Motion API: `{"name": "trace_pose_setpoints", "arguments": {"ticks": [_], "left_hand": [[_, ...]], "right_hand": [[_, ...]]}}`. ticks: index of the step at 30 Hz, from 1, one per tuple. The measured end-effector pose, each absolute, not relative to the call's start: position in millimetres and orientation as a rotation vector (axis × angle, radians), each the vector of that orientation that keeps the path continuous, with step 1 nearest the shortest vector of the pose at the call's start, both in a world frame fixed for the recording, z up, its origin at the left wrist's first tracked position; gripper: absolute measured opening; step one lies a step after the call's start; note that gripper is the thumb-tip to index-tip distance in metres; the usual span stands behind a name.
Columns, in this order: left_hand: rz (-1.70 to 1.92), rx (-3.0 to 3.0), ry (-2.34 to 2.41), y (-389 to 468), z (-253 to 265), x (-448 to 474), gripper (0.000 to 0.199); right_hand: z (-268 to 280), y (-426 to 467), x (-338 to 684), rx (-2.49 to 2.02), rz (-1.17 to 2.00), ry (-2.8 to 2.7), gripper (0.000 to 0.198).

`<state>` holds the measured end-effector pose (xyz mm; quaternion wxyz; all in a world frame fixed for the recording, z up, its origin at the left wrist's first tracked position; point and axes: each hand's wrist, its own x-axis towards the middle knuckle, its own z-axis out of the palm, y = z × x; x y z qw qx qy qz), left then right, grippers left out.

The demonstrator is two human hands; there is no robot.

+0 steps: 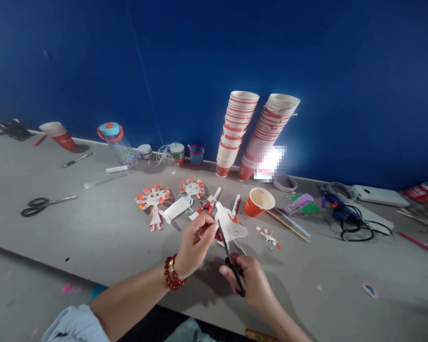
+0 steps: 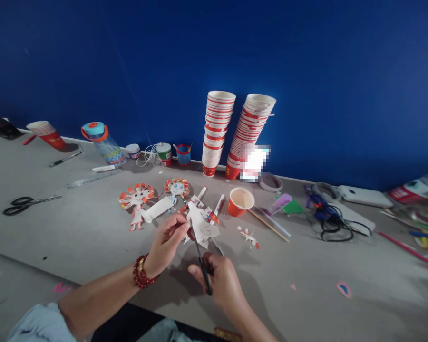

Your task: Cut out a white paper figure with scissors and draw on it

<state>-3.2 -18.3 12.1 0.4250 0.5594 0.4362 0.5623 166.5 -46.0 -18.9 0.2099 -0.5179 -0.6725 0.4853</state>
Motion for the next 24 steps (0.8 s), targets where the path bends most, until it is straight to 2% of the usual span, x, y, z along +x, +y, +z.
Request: {"name": "trace_pose_setpoints", "arguments": {"ticks": [7, 17, 24], "left_hand": [[1.403, 1.29, 1.015, -14.9, 14.4, -5.7, 0.017], [1.35, 1.356, 1.011, -18.6, 13.2, -6.4, 0.016], [1.306, 1.403, 0.991, -22.1, 13.9, -4.0, 0.014]], "right_hand": [[-19.1, -46.1, 167.5, -1.452, 1.353, -1.847, 0.058], [-19.0, -43.6, 169.2, -1.238, 1.657, -1.689, 0.062], [-17.7, -42.9, 169.5, -1.24, 1.64, -1.651, 0.061]]}}
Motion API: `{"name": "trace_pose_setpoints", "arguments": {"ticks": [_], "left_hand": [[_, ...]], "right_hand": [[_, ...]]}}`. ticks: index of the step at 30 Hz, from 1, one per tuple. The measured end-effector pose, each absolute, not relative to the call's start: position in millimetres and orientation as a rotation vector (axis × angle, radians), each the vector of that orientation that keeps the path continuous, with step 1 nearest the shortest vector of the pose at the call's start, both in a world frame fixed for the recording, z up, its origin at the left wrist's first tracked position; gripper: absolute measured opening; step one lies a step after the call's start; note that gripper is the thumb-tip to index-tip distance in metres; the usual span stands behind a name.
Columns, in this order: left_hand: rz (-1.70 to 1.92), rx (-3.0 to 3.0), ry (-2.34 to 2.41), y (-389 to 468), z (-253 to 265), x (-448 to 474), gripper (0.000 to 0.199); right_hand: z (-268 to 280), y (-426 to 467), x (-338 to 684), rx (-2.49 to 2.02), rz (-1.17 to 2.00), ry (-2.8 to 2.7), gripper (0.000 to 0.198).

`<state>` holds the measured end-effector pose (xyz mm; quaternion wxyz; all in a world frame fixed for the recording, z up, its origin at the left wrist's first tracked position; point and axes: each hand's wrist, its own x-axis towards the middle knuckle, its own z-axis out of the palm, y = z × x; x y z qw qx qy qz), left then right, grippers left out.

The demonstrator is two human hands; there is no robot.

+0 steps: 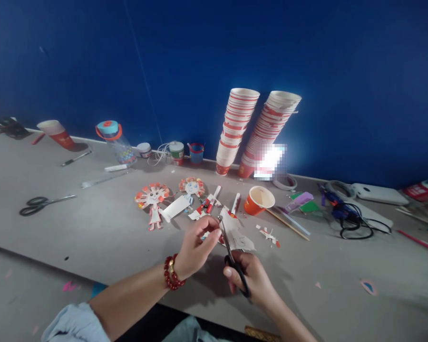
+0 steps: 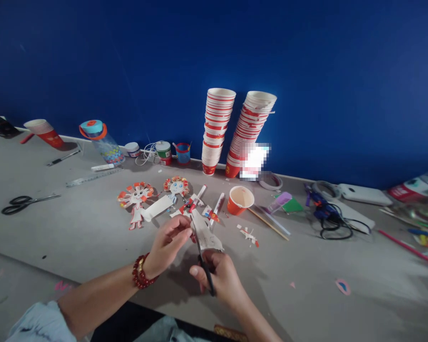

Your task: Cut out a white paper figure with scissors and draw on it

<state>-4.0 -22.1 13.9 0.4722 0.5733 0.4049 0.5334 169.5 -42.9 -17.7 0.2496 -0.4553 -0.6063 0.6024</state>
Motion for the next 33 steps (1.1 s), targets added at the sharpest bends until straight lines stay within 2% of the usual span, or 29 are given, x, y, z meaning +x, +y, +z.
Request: {"name": "trace_pose_setpoints", "arguments": {"ticks": [18, 33], "left_hand": [[1.265, 1.36, 0.954, -23.4, 14.5, -0.1, 0.013], [1.269, 1.357, 0.969, -22.2, 15.1, 0.9, 0.014]], "right_hand": [[-15.7, -42.8, 170.1, -1.402, 1.532, -1.66, 0.06], [-20.6, -44.3, 169.2, -1.363, 1.427, -1.708, 0.059]]}}
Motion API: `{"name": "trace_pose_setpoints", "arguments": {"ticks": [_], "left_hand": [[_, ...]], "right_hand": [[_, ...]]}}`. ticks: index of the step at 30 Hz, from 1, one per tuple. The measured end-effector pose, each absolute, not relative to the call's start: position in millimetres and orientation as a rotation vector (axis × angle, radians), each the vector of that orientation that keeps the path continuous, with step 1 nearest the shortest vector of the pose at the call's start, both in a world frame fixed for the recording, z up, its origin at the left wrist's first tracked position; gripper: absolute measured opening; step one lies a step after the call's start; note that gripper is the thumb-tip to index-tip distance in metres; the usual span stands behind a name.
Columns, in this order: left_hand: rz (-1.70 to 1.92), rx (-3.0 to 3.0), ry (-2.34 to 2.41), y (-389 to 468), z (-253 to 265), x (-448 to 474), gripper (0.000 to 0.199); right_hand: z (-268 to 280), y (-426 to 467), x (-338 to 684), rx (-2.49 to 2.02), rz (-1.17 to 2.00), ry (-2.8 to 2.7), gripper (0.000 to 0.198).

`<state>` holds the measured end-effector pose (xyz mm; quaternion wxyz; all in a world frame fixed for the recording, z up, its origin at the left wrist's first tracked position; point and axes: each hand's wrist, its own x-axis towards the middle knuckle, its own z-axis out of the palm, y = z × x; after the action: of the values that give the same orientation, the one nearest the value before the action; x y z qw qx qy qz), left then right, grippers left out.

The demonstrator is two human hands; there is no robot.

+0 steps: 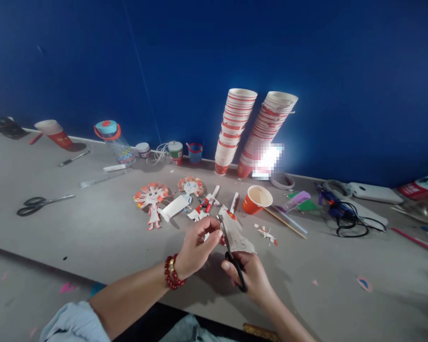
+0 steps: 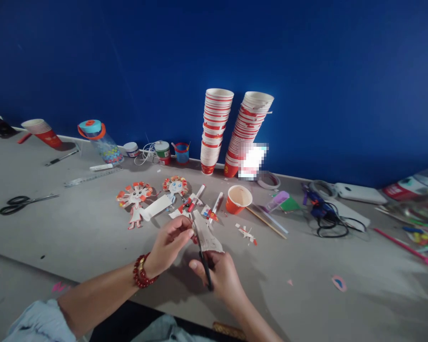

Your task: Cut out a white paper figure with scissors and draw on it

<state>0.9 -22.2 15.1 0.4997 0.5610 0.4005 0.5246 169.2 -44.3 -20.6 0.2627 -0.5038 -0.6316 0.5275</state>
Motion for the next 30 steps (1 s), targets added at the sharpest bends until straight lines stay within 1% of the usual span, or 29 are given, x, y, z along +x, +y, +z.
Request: {"name": "trace_pose_setpoints", "arguments": {"ticks": [15, 22, 30], "left_hand": [[1.263, 1.354, 0.966, -22.7, 13.3, 1.6, 0.015], [1.256, 1.347, 0.972, -22.4, 14.9, 2.2, 0.017], [1.263, 1.318, 0.962, -21.7, 15.5, 0.6, 0.018]], "right_hand": [[-17.5, -43.5, 167.9, -1.377, 1.39, -1.74, 0.061], [-16.6, -43.7, 168.1, -1.355, 1.307, -1.793, 0.062], [-22.2, -44.2, 169.7, -1.369, 1.325, -1.79, 0.061]]}}
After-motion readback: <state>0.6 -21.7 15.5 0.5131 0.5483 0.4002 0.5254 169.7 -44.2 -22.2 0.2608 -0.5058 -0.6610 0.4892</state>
